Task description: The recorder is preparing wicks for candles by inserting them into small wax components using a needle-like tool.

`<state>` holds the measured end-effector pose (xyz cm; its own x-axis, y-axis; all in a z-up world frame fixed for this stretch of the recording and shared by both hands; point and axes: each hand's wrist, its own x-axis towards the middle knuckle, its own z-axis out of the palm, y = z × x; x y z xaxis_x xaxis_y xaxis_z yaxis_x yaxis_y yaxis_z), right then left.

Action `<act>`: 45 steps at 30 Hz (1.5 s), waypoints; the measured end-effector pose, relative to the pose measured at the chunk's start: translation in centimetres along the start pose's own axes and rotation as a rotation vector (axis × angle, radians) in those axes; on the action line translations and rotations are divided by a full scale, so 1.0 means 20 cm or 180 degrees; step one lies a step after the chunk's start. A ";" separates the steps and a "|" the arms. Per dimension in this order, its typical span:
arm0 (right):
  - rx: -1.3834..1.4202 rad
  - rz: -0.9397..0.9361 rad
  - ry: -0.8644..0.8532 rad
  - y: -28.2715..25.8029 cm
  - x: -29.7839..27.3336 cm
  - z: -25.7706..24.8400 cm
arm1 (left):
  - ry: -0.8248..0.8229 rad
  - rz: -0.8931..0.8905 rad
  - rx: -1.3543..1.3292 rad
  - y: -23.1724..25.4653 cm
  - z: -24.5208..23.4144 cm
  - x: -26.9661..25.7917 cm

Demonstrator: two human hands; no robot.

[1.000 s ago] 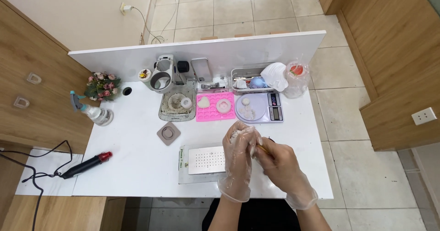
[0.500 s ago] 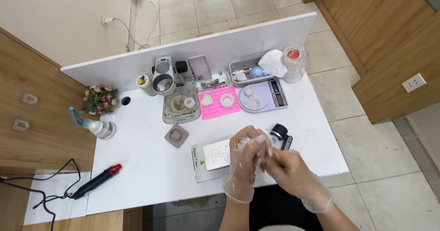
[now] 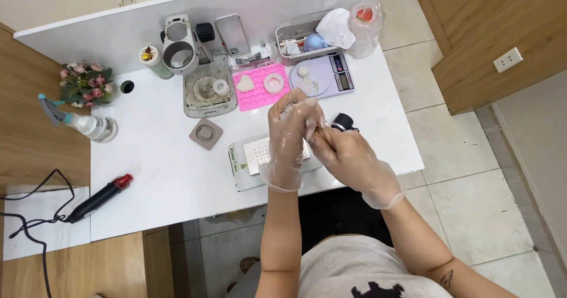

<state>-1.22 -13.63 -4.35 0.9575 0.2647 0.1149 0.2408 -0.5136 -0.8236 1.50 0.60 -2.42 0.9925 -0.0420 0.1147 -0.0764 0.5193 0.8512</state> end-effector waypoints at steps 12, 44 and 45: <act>0.1833 -0.0186 -0.0037 0.03 -0.08 0.11 | 0.0461 0.0238 0.0165 0.07 0.06 -0.19; 0.0958 0.1127 -0.0570 0.23 0.00 0.08 | 0.1154 -0.0467 0.0453 -0.26 -0.02 0.00; 0.1089 0.0846 -0.0954 0.21 0.03 0.04 | 0.1067 -0.0392 0.0395 -0.27 -0.05 0.00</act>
<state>0.22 -15.00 -8.20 0.8789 0.4092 -0.2453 -0.1179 -0.3121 -0.9427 1.96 -1.30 -7.47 0.9695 0.1946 -0.1489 0.0550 0.4195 0.9061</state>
